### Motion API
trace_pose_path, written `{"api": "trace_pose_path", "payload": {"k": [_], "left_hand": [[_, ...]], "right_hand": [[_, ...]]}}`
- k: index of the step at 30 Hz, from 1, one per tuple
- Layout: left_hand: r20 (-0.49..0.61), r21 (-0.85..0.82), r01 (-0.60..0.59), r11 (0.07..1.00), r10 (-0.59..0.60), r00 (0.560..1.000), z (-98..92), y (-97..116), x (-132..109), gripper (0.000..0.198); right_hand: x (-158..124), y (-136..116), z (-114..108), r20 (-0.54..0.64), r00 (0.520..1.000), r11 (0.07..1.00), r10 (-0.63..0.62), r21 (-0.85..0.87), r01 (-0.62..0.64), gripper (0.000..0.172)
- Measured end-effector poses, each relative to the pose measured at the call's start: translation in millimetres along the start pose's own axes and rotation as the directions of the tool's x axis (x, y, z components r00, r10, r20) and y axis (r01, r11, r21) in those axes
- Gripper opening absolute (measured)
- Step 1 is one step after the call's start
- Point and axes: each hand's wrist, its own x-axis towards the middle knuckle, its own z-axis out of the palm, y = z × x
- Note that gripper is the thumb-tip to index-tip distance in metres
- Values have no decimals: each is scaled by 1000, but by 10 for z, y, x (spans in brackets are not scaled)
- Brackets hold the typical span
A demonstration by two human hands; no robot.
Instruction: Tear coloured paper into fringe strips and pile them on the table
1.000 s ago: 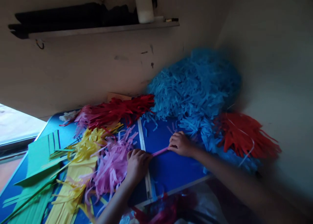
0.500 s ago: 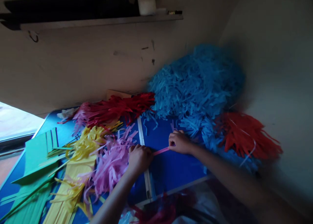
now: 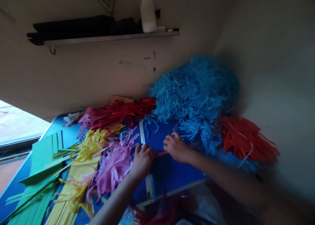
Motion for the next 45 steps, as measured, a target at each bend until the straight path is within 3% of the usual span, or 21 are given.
{"api": "trace_pose_path", "payload": {"k": [3,9,17,22,26,33,37,41,45], "left_hand": [[-33,31,-103,994,104,994,30,33,-36,15],[-100,64,-166,984,171,980,125,-2,-46,15],[-117,36,-161,986,165,979,136,-10,-23,16],[-144,40,-113,993,118,983,166,45,26,13],[-174,38,-89,995,94,980,222,69,49,18],[-142,-11,-94,996,91,986,213,64,-63,17],[-115,-48,-71,996,65,991,173,-13,-165,21],[-94,-165,38,986,-54,994,223,-95,-194,16],[-81,-227,99,969,-120,989,301,-134,-189,17]], "right_hand": [[-20,-61,31,14,986,983,-168,-77,168,10],[-10,-46,88,-41,971,957,-236,-182,225,18],[69,-79,176,-45,970,954,-239,-199,225,21],[79,-29,177,-58,984,975,-166,-161,155,11],[51,-68,219,-125,983,982,-136,-146,118,14],[-100,-15,441,-231,952,968,-202,-195,158,22],[-207,140,449,-277,953,993,-119,-42,112,21],[-215,247,386,-210,975,978,70,205,-26,9],[-207,286,331,-173,973,961,151,255,-104,11]]}}
